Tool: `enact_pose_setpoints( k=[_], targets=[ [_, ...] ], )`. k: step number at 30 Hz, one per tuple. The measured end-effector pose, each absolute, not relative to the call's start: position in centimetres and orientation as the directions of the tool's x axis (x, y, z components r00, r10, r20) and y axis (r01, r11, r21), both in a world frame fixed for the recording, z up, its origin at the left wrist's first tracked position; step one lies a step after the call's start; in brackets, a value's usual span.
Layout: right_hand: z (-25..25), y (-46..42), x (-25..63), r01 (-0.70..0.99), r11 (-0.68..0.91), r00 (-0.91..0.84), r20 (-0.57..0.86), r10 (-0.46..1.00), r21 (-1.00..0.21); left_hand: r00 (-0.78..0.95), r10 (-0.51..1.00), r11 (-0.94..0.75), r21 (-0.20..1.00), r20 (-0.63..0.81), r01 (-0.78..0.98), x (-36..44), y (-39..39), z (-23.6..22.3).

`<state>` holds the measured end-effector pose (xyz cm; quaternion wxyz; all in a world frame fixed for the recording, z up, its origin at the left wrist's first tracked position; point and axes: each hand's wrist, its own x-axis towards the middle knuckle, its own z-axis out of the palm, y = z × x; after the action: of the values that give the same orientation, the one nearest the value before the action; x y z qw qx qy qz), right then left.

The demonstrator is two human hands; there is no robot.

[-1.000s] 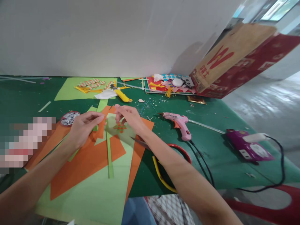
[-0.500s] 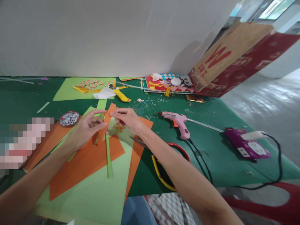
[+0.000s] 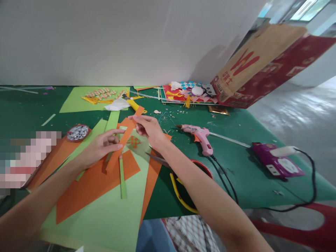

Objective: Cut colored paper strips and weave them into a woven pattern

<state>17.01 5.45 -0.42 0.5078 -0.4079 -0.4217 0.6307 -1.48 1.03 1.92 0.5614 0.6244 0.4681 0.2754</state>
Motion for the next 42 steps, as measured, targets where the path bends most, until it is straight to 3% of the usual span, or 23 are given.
enact_pose_setpoints(
  k=[6, 9, 12, 21, 25, 30, 42],
  targets=[
    [-0.3, 4.6, 16.2, -0.129, -0.174, -0.369, -0.116, 0.922, -0.976, 0.377, 0.892, 0.174, 0.959, -0.249, 0.223, -1.4, 1.1, 1.9],
    [-0.3, 4.2, 15.9, -0.089, -0.134, -0.387, -0.090, 0.918, -0.987, 0.406, 0.881, 0.168, 0.964, -0.241, 0.208, -1.2, 1.1, 1.9],
    [-0.3, 4.0, 15.9, -0.098, -0.115, -0.396, -0.067, 0.916, -0.989, 0.432, 0.863, 0.189, 0.960, -0.263, 0.207, -1.2, 1.2, 1.6],
    [0.0, 4.5, 16.7, -0.236, -0.302, -0.623, -0.094, 0.776, -0.924, 0.564, 0.762, 0.315, 0.943, -0.317, 0.105, -1.6, 1.0, 1.4],
    [0.0, 4.4, 16.5, -0.235, -0.290, -0.604, -0.094, 0.791, -0.928, 0.569, 0.771, 0.290, 0.953, -0.287, 0.087, -1.7, 1.0, 1.2],
    [0.4, 3.9, 15.9, -0.197, -0.264, -0.521, -0.128, 0.844, -0.944, 0.539, 0.813, 0.139, 0.973, -0.220, 0.186, -1.3, 0.7, 1.5],
    [0.0, 3.6, 15.3, -0.205, -0.194, -0.462, -0.080, 0.883, -0.959, 0.386, 0.905, 0.062, 0.951, -0.181, 0.303, -0.1, -0.1, 1.7]
  ],
)
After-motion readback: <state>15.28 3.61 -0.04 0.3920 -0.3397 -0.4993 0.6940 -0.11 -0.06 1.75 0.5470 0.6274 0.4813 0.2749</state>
